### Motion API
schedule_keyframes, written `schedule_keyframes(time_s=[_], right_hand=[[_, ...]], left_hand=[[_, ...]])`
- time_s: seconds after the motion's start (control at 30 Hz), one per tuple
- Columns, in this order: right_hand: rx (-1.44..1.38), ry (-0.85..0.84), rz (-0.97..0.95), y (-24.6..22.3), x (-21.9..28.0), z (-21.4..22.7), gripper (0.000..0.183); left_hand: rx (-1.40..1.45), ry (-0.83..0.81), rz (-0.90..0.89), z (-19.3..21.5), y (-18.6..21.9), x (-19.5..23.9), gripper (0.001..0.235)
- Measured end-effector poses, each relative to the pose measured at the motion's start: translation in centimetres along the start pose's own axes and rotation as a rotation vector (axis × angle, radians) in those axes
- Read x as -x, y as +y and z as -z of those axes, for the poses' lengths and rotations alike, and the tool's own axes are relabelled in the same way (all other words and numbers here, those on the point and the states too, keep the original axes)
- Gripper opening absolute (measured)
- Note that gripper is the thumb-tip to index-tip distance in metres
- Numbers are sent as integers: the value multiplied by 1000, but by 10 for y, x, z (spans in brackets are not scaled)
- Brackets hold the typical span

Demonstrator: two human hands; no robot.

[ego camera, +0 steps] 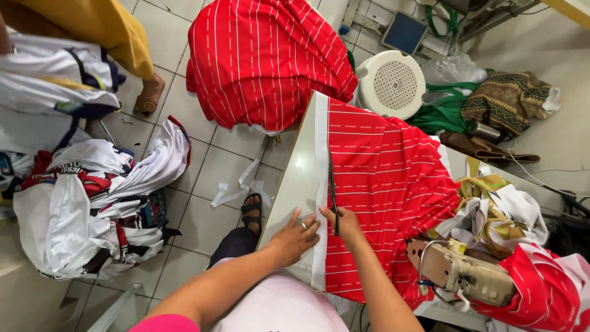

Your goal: Cutting strips of red and white striped fabric using scissors on a work table in a garment factory.

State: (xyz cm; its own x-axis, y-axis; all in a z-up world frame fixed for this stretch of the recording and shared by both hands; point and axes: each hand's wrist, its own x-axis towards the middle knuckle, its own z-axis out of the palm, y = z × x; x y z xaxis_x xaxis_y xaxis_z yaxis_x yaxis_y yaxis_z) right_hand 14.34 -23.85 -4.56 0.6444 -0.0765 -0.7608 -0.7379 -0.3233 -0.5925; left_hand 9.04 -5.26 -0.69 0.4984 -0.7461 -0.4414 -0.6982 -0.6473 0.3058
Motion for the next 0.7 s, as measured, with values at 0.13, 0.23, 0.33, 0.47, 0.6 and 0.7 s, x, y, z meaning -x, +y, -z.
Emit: schedule_keyframes(time_s=[0.13,0.23,0.33,0.47,0.6,0.7], right_hand=[[39,1,-9,-13,-2,0,38],[132,-118,-182,-73,16,-3,39],[189,-117,-146,-89,-1,-3,41],[96,-30,-78,-103,-8,-4,32],[244,-105,-128,-130,-19,-4,40],[134,-17,-110,-143,-40,-5,36]], left_hand=[[37,3,-23,-9,-6,-8,65],[-110,-72,-107,-24,-9,-20,67],[-123,-71,-140,-23,-13,-22,59],[-130,-92,-169,-14,-18,-24,57],[-118,-100,-181,-13,-20,-25,60],[-130,-68,-200,-25,-20,-29,57]])
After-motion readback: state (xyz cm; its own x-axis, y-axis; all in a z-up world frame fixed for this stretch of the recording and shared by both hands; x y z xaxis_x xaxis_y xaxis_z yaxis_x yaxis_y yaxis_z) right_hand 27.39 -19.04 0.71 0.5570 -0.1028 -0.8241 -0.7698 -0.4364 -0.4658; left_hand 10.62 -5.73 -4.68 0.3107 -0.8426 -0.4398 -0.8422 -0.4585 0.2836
